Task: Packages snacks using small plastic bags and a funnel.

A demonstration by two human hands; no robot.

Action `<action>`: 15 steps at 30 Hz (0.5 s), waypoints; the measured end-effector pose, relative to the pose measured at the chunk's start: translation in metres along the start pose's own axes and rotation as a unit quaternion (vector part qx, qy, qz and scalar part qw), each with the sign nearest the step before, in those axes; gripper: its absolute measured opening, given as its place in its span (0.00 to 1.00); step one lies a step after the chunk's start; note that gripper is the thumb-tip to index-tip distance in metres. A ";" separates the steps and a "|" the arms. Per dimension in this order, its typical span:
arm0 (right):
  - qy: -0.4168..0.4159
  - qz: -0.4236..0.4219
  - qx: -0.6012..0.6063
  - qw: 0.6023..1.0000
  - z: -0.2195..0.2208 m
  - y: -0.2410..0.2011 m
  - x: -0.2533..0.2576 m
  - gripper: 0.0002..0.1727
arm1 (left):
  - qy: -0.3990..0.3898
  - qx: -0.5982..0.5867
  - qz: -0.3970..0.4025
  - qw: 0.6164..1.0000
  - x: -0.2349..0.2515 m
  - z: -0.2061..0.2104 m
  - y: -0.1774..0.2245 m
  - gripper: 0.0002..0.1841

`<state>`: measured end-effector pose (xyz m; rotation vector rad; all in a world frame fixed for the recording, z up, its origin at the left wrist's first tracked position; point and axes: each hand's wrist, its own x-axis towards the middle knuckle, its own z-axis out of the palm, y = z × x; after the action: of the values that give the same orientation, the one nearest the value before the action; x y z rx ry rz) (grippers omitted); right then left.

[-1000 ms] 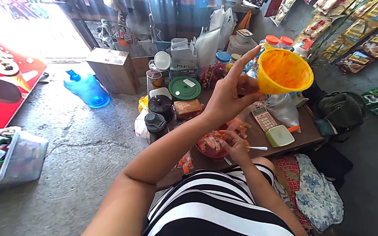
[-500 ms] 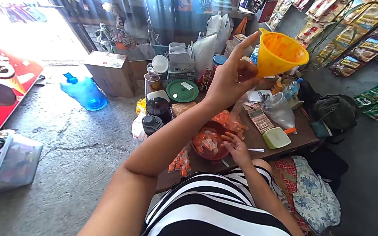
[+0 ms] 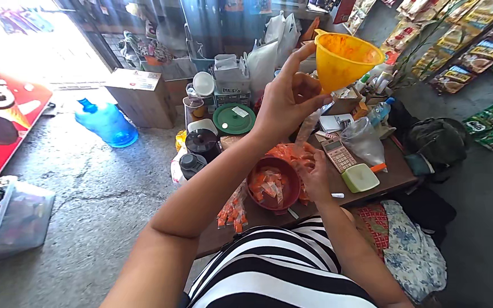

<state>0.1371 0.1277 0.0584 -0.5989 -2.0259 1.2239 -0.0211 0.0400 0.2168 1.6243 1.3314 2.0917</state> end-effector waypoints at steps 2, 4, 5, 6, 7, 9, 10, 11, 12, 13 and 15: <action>-0.014 -0.014 -0.019 1.000 0.002 -0.004 0.010 0.36 | -0.011 -0.006 -0.005 1.000 -0.003 0.003 0.001 0.40; -0.037 -0.025 -0.028 0.999 0.004 -0.007 0.011 0.24 | -0.017 -0.012 -0.007 1.000 -0.004 0.004 0.001 0.40; -0.044 -0.026 -0.028 0.998 0.006 -0.007 0.010 0.19 | -0.020 -0.013 -0.005 1.000 -0.004 0.005 0.002 0.40; -0.046 -0.022 -0.021 0.998 0.008 -0.005 0.008 0.16 | -0.021 -0.015 -0.004 1.000 -0.004 0.005 0.002 0.40; -0.045 -0.015 -0.014 0.999 0.010 -0.002 0.004 0.14 | -0.022 -0.016 -0.002 1.000 -0.005 0.005 0.002 0.40; -0.036 0.003 0.007 0.999 0.013 -0.001 -0.001 0.13 | -0.020 -0.020 0.004 1.000 -0.006 0.005 0.002 0.40; -0.034 0.012 0.016 0.999 0.014 -0.001 -0.004 0.13 | -0.018 -0.021 0.009 1.000 -0.006 0.004 0.001 0.40; -0.033 0.019 0.023 0.999 0.015 0.000 -0.007 0.13 | -0.016 -0.022 0.012 1.000 -0.006 0.004 0.000 0.40; -0.034 0.021 0.026 0.999 0.016 0.001 -0.009 0.14 | -0.015 -0.023 0.014 1.000 -0.007 0.004 -0.001 0.40; -0.034 0.022 0.025 0.999 0.017 0.002 -0.010 0.15 | -0.012 -0.023 0.016 1.000 -0.007 0.004 -0.001 0.40; -0.038 0.028 0.016 0.999 0.015 0.005 -0.012 0.19 | -0.009 -0.024 0.016 1.000 -0.007 0.003 -0.002 0.40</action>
<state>0.1334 0.1133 0.0449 -0.6057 -2.0602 1.3294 -0.0165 0.0383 0.2109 1.6524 1.2473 2.1054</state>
